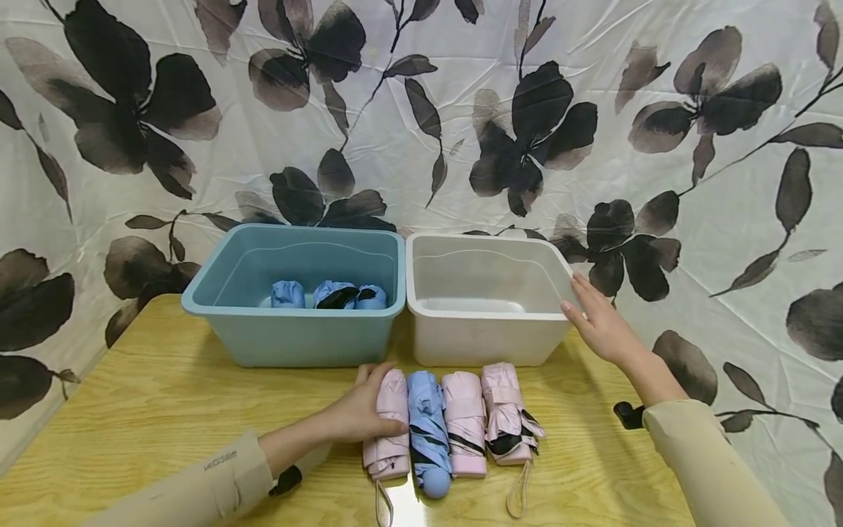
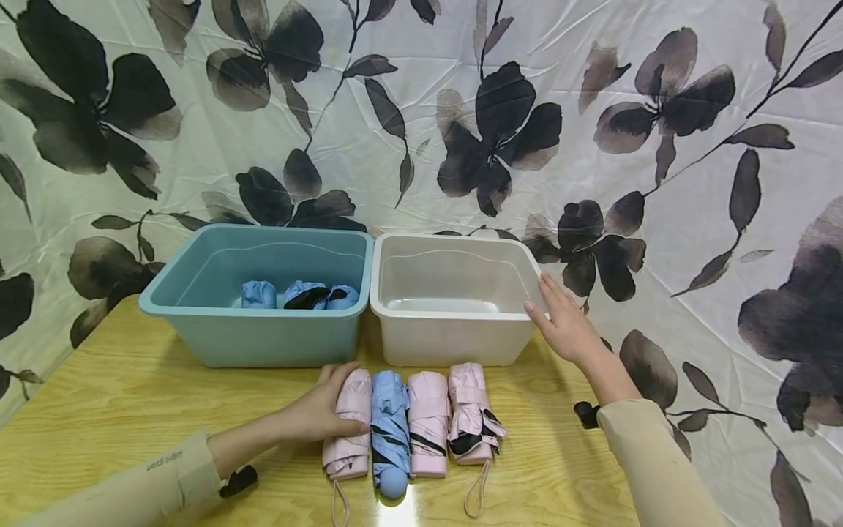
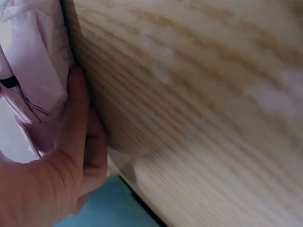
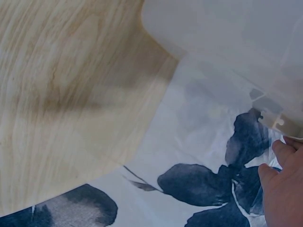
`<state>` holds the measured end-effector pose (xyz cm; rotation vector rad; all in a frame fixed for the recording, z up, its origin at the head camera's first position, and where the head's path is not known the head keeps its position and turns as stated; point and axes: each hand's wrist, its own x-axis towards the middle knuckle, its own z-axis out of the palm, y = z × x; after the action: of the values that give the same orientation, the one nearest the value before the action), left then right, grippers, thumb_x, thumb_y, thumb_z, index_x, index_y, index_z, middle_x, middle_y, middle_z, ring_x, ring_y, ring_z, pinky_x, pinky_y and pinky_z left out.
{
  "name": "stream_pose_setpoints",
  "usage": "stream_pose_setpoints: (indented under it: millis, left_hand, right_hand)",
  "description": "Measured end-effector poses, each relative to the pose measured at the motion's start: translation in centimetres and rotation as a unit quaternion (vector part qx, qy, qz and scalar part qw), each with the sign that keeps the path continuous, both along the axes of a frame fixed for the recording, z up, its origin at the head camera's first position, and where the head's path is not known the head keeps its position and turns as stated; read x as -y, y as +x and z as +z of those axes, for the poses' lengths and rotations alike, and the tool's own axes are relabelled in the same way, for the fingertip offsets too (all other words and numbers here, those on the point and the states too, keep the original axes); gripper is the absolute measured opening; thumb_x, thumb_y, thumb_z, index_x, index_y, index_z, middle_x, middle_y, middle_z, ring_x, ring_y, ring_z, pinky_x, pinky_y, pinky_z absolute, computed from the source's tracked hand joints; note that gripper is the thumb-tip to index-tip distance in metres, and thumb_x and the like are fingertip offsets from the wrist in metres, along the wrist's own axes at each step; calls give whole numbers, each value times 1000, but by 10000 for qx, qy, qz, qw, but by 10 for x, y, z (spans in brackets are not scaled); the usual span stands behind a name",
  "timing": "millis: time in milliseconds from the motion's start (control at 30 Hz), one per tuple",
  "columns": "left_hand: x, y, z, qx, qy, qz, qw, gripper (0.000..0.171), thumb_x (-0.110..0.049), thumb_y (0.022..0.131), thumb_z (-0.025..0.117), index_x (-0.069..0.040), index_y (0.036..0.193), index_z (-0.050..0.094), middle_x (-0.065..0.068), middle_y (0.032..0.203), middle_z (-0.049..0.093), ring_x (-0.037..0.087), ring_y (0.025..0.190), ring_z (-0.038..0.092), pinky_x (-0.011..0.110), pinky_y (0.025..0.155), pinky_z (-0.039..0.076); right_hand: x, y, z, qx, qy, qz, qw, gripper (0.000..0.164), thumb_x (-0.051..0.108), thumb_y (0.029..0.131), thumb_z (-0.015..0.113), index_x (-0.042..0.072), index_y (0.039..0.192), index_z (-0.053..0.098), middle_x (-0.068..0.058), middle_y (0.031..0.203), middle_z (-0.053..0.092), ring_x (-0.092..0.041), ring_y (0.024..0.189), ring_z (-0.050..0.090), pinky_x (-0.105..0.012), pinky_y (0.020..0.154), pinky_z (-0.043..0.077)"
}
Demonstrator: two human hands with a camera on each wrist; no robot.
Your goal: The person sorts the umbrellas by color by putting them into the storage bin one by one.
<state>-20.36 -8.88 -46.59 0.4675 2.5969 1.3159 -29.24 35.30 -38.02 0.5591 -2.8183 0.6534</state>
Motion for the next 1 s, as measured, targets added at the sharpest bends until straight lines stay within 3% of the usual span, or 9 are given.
stream_pose_setpoints:
  millis: [267, 467, 733, 1000]
  left_hand:
    - [3, 4, -3, -196, 220, 95, 9995, 111, -22, 68, 95, -5, 159, 35, 25, 149, 33, 40, 120, 55, 53, 99, 49]
    - [5, 10, 8, -354, 389, 140, 9985, 110, -23, 69, 96, -9, 160, 36, 23, 152, 33, 41, 127, 52, 57, 103, 47]
    - [3, 17, 39, -497, 863, 15, 9950, 110, -25, 72, 94, -15, 162, 31, 18, 159, 27, 41, 133, 47, 57, 103, 46]
    - [-5, 11, 79, -1106, 1375, -154, 9842, 106, -21, 77, 92, -12, 162, 29, 18, 157, 28, 38, 135, 44, 54, 104, 46]
  right_hand:
    - [0, -1, -1, -30, -14, 28, 10000, 67, 35, 112, 42, -10, 159, 25, -29, 168, 19, -52, 153, 17, -70, 119, 18]
    - [-1, -2, 0, -2, -6, 48, 10000, 67, 35, 113, 41, -11, 160, 24, -30, 168, 18, -53, 152, 18, -69, 119, 18]
    - [-1, -2, 0, 38, 17, 53, 10000, 68, 36, 113, 39, -11, 160, 22, -30, 168, 17, -53, 152, 17, -69, 119, 17]
    - [-1, -2, 0, 89, 27, 36, 10000, 68, 36, 113, 38, -11, 160, 21, -30, 168, 16, -53, 153, 16, -69, 119, 17]
